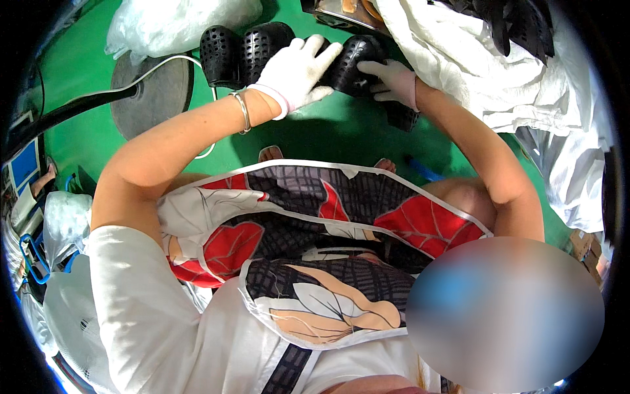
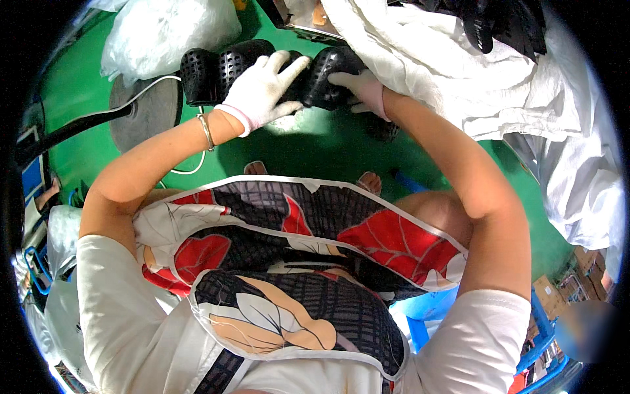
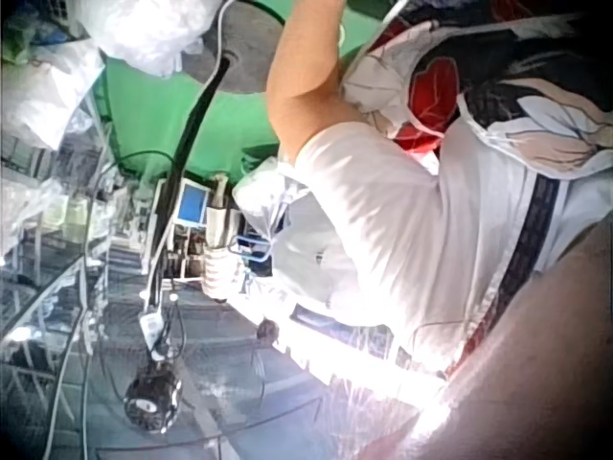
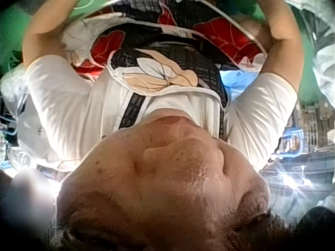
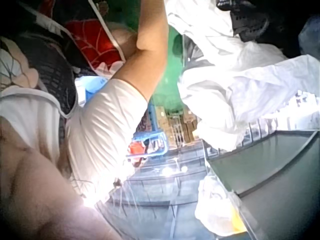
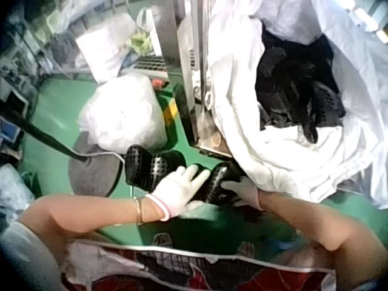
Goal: The person sits on a low stool and assembles shoes by inserting black plastic shoe trees into the uppers. They retrieve the shoe trees from a white sack, place them into the shoes on a metal table, and then move the assembled shoes to a nearby conveyor belt.
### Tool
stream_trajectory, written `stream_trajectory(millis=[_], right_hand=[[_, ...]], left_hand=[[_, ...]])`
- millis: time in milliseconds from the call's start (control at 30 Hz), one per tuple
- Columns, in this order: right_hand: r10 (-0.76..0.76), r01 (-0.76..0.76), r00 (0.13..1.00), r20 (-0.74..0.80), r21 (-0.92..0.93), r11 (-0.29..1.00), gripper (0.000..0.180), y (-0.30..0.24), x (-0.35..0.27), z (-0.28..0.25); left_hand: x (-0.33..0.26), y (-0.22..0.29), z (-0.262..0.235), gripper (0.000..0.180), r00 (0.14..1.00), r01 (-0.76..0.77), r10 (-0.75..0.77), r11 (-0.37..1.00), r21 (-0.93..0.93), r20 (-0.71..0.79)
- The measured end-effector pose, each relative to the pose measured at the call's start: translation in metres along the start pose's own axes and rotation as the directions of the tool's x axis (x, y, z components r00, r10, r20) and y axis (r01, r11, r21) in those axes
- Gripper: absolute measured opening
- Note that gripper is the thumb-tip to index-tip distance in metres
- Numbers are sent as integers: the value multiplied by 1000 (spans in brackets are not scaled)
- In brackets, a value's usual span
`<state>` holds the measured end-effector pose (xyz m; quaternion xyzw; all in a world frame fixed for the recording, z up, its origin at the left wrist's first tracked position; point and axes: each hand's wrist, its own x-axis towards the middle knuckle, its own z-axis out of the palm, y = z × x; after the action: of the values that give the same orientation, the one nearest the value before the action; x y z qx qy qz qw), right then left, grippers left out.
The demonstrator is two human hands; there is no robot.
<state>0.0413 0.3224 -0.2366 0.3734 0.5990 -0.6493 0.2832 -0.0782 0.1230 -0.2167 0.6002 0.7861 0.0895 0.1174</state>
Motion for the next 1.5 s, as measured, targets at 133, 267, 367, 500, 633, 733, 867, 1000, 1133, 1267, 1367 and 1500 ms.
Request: stream_trajectory(millis=[133,267,367,500,633,733,867,1000,1133,1267,1367,1500], right_hand=[[-74,75,997,25,-73,994,87,-4,6,-13],[-74,54,971,227,94,994,77,5,20,-24],[-273,357,900,340,-214,909,54,32,55,-22],[-466,602,798,382,-459,654,46,29,62,-10],[-102,141,963,251,-143,980,73,21,68,-10],[-39,65,983,180,-144,987,102,18,63,4],[-134,138,990,38,-394,909,86,15,39,13],[114,286,913,392,-813,507,64,-20,-22,27],[106,468,674,731,-533,705,36,-104,-130,36],[-795,733,590,141,-507,454,29,-161,-180,-72],[-856,241,255,-450,-827,507,44,-168,-171,-186],[-791,128,193,-580,-785,606,49,-123,-118,-292]], left_hand=[[7,-5,-2,85,1000,4,-5,996,-85,-12],[-4,-7,-3,96,997,-64,70,988,-138,39],[-8,-12,-1,95,999,-35,35,997,-70,-6],[-12,-9,-6,92,999,20,-22,996,82,23],[-11,-9,-7,88,994,40,-52,992,120,94],[-16,-8,-20,88,980,83,-112,981,174,167],[-7,-1,-32,87,973,91,-130,976,200,190],[11,7,-57,71,975,64,-95,986,157,201],[29,28,-116,33,944,37,-56,997,67,324],[61,61,-176,23,991,-117,125,982,-149,46],[94,67,-187,24,945,-252,190,942,-223,-265],[144,56,-175,27,859,-265,177,957,-121,-481]])
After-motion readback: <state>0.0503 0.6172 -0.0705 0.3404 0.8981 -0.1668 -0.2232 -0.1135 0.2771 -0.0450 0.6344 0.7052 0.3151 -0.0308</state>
